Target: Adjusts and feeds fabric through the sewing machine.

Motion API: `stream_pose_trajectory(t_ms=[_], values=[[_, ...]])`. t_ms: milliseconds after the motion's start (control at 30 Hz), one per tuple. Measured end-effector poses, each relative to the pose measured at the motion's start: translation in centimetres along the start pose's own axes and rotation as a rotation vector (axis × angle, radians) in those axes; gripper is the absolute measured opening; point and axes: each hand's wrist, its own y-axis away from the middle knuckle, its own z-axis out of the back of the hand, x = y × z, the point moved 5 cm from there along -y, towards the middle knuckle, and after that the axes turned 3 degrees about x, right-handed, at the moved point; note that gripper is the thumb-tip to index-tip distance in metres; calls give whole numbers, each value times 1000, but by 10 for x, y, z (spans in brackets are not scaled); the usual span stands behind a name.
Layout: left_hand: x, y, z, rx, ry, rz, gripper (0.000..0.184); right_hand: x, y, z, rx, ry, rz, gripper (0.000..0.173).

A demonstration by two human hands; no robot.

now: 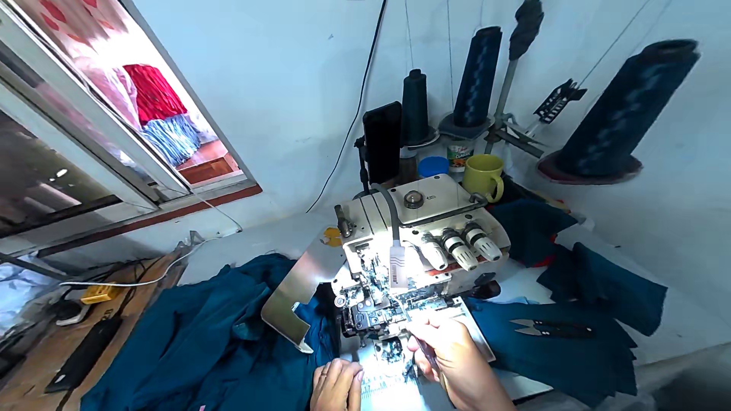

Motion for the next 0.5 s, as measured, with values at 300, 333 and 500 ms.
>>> stream_pose_trajectory(t_ms=[300, 333, 500], values=[[0, 0, -1, 26, -18, 12, 21, -1, -2, -1, -17, -11, 0, 17], [0, 0, -1, 27, -18, 13, 21, -1, -2, -1, -16, -3, 0, 17], [-1, -1, -1, 41, -11, 21, 19, 0, 0, -2, -2, 14, 26, 16]])
